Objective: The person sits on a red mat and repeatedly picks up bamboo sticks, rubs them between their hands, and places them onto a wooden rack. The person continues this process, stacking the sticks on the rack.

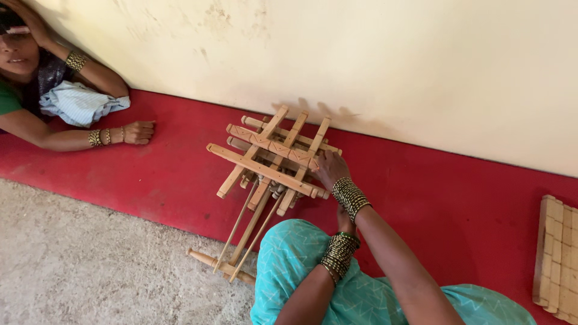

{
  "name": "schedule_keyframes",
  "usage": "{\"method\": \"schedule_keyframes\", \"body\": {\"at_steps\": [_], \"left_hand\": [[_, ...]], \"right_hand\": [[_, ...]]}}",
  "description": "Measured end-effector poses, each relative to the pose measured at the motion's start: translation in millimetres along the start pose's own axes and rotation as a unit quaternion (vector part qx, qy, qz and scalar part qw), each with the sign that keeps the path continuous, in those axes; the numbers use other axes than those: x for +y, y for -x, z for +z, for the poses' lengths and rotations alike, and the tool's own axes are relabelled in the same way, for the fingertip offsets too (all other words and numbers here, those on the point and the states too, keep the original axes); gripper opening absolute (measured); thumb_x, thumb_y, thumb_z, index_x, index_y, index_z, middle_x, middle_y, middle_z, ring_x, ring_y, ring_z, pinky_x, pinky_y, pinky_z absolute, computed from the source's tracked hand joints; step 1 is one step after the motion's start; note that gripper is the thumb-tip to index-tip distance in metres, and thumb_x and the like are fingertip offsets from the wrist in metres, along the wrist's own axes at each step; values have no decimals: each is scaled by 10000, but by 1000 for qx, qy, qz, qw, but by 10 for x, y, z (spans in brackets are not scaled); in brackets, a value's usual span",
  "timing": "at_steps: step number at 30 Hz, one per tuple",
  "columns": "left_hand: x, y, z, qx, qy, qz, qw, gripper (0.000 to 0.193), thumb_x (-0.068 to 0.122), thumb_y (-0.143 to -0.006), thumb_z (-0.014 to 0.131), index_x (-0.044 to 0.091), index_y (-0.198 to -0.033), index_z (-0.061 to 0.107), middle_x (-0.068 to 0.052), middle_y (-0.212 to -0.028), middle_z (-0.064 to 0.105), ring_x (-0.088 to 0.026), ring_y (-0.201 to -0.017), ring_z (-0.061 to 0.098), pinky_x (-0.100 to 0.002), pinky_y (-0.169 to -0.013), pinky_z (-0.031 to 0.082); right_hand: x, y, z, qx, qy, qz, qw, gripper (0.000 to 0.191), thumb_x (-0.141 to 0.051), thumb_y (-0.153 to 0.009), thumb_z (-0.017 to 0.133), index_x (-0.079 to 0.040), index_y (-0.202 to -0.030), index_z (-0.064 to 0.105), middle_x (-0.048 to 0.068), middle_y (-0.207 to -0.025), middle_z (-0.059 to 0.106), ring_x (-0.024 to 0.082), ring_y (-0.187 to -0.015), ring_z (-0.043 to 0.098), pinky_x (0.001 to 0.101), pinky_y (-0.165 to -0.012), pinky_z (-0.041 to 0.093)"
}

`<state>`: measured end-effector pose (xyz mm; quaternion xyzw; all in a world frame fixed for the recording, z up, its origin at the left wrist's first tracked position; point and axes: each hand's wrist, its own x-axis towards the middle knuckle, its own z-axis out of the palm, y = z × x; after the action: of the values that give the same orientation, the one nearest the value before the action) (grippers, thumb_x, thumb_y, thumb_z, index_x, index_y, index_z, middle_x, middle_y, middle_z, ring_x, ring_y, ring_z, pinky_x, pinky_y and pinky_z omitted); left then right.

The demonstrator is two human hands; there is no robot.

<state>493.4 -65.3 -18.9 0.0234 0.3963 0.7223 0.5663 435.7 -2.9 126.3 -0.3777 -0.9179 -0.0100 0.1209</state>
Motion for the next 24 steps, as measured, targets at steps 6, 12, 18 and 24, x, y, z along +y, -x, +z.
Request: {"method": "schedule_keyframes", "body": {"at_steps": [6, 12, 18, 24], "left_hand": [[0, 21, 1, -27, -55, 3, 998, 323, 196, -1023, 511, 112, -1326, 585, -35, -1021, 665, -143, -847, 638, -307, -657, 519], [99, 75, -47, -58, -116, -35, 991, 393, 282, -1053, 570, 86, -1382, 483, -64, -1067, 626, -158, -765, 622, -299, -597, 527], [135, 105, -76, -77, -175, -52, 980, 532, 322, -1003, 580, 111, -1469, 434, -83, -1182, 652, -165, -770, 660, -302, -604, 577], [54, 75, -154, -106, -212, -80, 968, 543, 327, -970, 548, 128, -1470, 483, -90, -1175, 669, -176, -739, 659, -302, -585, 577]], "right_hand": [[56, 69, -48, 71, -57, 7, 996, 324, -271, -865, 739, -38, -1067, 640, 136, -1120, 594, 322, -1106, 594, 456, -926, 521], [657, 540, 11, 117, -172, 47, 977, 218, -80, -916, 577, -102, -1103, 687, 116, -1090, 696, 328, -1056, 664, 442, -873, 555], [2071, 1899, -63, 1, -139, 200, 970, 401, -169, -990, 445, -163, -1300, 699, 153, -1298, 697, 353, -1064, 693, 475, -912, 558], [2972, 3209, -512, -82, 12, 552, 830, 558, -603, -932, 676, -131, -1220, 747, 134, -1223, 743, 339, -1113, 711, 531, -886, 570]]}}
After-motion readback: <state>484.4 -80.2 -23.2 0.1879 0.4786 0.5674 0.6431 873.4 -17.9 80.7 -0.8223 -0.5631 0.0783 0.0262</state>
